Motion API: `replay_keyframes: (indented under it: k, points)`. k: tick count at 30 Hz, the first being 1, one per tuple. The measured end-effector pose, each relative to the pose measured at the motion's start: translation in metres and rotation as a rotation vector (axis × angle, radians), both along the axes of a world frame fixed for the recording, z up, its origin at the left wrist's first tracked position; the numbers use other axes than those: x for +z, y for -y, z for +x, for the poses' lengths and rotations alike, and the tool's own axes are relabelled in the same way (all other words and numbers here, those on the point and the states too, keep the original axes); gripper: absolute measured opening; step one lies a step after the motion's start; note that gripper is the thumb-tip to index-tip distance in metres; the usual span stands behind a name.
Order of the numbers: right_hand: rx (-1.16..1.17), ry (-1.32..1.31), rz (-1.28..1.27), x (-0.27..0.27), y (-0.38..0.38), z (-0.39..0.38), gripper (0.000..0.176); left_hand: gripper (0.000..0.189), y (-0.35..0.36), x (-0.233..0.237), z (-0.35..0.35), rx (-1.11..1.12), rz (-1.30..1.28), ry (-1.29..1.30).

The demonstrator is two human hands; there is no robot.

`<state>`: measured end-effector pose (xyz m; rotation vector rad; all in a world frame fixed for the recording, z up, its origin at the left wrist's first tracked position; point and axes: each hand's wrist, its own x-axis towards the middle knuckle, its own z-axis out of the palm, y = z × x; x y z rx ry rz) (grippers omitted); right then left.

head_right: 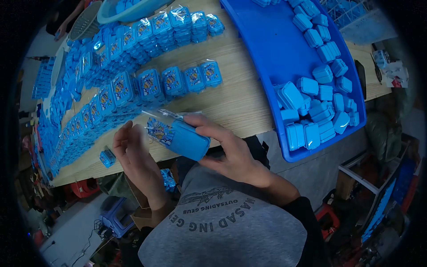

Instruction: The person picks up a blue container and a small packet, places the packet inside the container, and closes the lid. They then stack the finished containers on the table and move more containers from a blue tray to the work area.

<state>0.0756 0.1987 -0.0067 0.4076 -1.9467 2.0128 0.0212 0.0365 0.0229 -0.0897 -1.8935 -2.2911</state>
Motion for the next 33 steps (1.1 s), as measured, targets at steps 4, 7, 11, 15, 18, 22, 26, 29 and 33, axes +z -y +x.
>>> replay_keyframes:
  k: [4,7,11,15,18,22,26,29,33]
  points:
    - [-0.079,-0.089,0.191,-0.001,0.006,0.002,0.071,0.072,-0.012,0.01,0.014,-0.398,0.236,0.426]
    - [-0.135,0.004,0.293,0.005,0.011,0.004,0.077,0.075,-0.024,0.007,0.018,-0.392,0.304,0.587]
    - [-0.304,-0.129,0.461,0.001,0.012,-0.003,0.082,0.062,-0.027,0.007,0.025,-0.506,0.143,0.588]
    - [-0.252,-0.067,0.452,0.006,0.011,-0.004,0.085,0.049,-0.025,0.011,0.024,-0.507,0.227,0.624]
    - [-0.164,0.012,0.392,0.009,0.005,-0.004,0.09,0.053,-0.017,0.014,0.017,-0.536,0.285,0.662]
    - [-0.081,0.13,0.352,0.029,-0.011,-0.005,0.098,0.053,-0.008,0.016,0.015,-0.71,0.169,0.682]
    - [0.006,0.06,0.437,0.029,-0.015,-0.006,0.102,0.054,-0.005,0.018,0.014,-0.797,0.142,0.724]
    - [0.007,0.075,0.377,0.027,-0.009,-0.006,0.102,0.054,-0.002,0.019,0.014,-0.832,0.155,0.739]
    - [-0.007,0.042,0.423,0.026,-0.006,-0.009,0.101,0.055,0.001,0.021,0.012,-0.848,0.18,0.752]
